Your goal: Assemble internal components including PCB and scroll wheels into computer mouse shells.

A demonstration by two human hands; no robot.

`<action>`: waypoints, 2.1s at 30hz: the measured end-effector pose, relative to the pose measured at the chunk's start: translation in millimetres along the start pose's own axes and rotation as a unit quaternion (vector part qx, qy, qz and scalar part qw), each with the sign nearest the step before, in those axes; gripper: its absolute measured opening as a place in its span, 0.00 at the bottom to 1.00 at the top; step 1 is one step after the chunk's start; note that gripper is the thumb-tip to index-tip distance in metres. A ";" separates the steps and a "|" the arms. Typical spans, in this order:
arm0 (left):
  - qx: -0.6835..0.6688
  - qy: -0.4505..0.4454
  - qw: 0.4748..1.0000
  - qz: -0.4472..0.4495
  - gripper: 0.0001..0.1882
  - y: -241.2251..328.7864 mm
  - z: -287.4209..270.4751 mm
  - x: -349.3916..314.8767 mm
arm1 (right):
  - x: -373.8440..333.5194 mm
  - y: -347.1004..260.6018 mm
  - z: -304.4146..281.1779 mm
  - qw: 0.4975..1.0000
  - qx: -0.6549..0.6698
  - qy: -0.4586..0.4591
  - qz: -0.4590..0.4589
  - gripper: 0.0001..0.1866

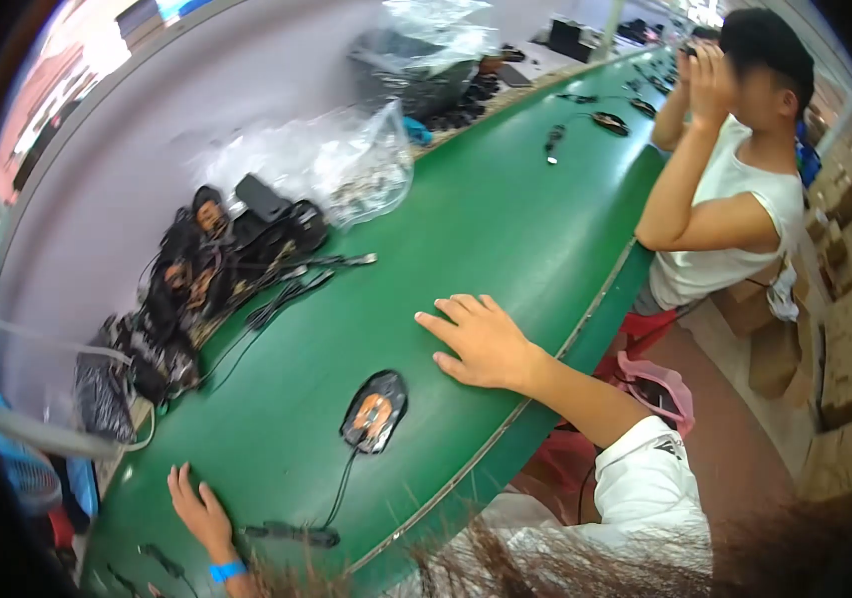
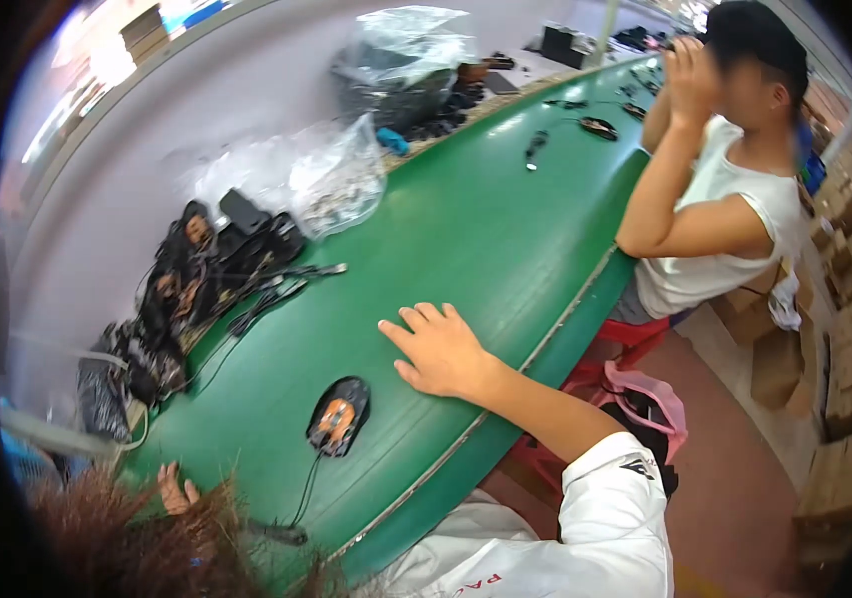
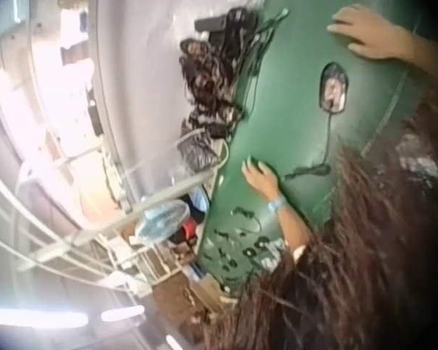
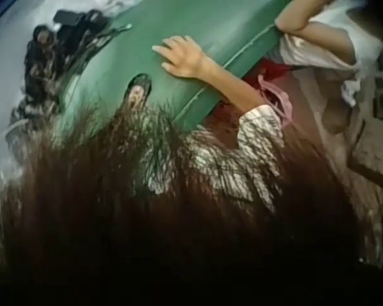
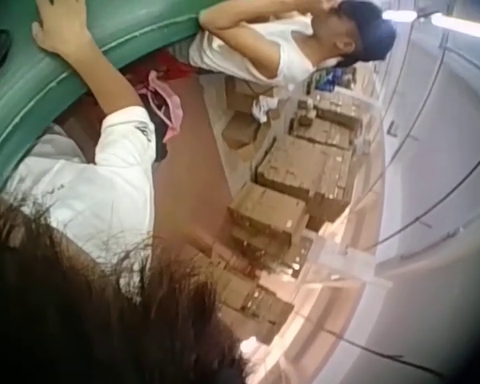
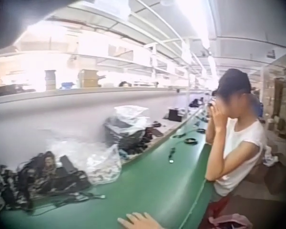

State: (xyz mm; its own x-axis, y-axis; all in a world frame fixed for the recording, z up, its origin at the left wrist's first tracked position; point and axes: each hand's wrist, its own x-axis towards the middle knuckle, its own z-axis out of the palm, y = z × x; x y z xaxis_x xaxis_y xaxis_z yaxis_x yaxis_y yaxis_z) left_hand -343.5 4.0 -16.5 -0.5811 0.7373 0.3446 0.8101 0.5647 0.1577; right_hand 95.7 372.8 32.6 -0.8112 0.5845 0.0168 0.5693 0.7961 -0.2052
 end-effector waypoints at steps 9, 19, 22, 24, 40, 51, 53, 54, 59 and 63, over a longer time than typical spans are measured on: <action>-0.016 0.038 0.996 -0.078 0.21 32.7 -4.8 -7.4 | 58.1 -5.7 37.1 0.997 0.011 0.080 0.006 0.36; -0.101 0.004 0.994 -0.050 0.26 58.1 -26.4 -50.6 | 171.6 -34.8 39.1 0.950 0.089 0.276 -0.115 0.20; -0.229 0.071 0.969 -0.067 0.25 80.1 -35.2 -66.5 | 202.8 -59.4 19.4 0.944 0.117 0.234 -0.200 0.21; -0.264 0.093 0.948 -0.154 0.25 89.8 -57.9 -85.8 | 216.8 -99.6 15.3 0.943 0.103 0.224 -0.222 0.21; -0.105 0.104 0.959 -0.241 0.15 50.9 -111.6 -206.7 | 280.3 -77.9 0.2 0.965 0.135 0.222 -0.039 0.15; -0.257 0.054 0.964 -0.046 0.22 71.4 -96.3 19.0 | 329.0 -204.9 3.8 0.957 0.244 0.101 -0.120 0.26; -0.219 0.055 0.973 -0.054 0.25 73.6 -72.2 72.2 | 324.0 -214.8 0.3 0.977 0.156 0.091 -0.110 0.27; -0.207 0.044 0.976 -0.047 0.26 72.5 -56.9 96.4 | 322.3 -205.9 3.9 0.977 0.156 0.093 -0.108 0.27; -0.174 0.025 0.984 -0.038 0.32 73.5 -19.3 203.1 | 268.2 -150.5 -15.7 0.925 0.214 0.160 -0.272 0.21; -0.175 0.021 0.978 -0.112 0.42 107.7 3.0 267.1 | 237.8 -88.3 -18.4 0.955 0.175 0.116 -0.210 0.20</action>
State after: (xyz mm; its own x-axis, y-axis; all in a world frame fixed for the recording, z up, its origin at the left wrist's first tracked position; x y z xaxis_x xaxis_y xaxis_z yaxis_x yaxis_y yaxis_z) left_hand -411.8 262.8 89.8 -0.7492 0.5899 0.3011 0.6443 0.5439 0.5376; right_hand -145.0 444.4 72.7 -0.8836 0.2774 0.3773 0.0884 0.8900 -0.4473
